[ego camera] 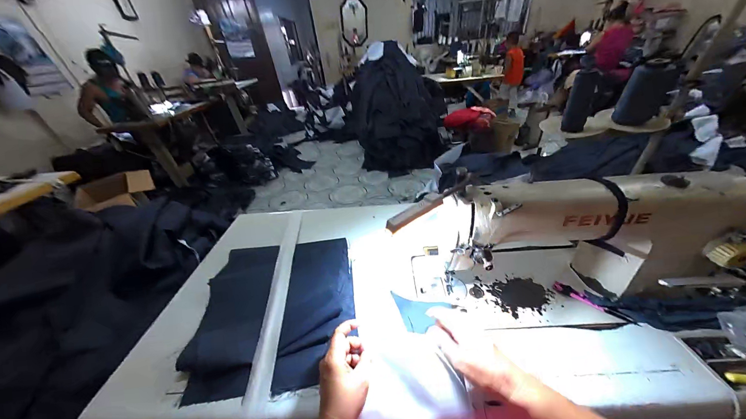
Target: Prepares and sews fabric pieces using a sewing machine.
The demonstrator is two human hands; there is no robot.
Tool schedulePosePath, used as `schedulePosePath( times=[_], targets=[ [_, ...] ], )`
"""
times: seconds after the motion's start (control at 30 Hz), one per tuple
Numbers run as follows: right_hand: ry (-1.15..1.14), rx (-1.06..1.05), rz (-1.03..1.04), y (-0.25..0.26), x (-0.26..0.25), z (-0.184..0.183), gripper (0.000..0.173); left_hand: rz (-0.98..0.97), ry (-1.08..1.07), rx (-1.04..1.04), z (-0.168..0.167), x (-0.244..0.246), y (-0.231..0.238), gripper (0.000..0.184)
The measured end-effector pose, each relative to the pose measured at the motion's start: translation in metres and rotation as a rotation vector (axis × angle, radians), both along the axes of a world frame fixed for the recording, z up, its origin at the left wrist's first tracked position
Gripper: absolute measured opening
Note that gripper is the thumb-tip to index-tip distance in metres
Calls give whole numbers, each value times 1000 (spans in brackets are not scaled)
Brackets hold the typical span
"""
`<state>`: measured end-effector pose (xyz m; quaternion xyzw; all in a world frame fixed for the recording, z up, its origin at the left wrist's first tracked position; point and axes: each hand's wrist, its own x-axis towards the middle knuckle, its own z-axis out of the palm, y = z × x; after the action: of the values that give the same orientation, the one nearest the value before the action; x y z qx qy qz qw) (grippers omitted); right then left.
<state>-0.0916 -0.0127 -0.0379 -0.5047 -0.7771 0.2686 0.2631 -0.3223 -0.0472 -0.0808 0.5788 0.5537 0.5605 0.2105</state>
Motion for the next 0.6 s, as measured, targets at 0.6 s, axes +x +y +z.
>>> schedulePosePath(
  times=[0.6],
  targets=[
    [812,-186,160,-36,30,35,41,-294,175,391,66,5,-20,38]
  ],
)
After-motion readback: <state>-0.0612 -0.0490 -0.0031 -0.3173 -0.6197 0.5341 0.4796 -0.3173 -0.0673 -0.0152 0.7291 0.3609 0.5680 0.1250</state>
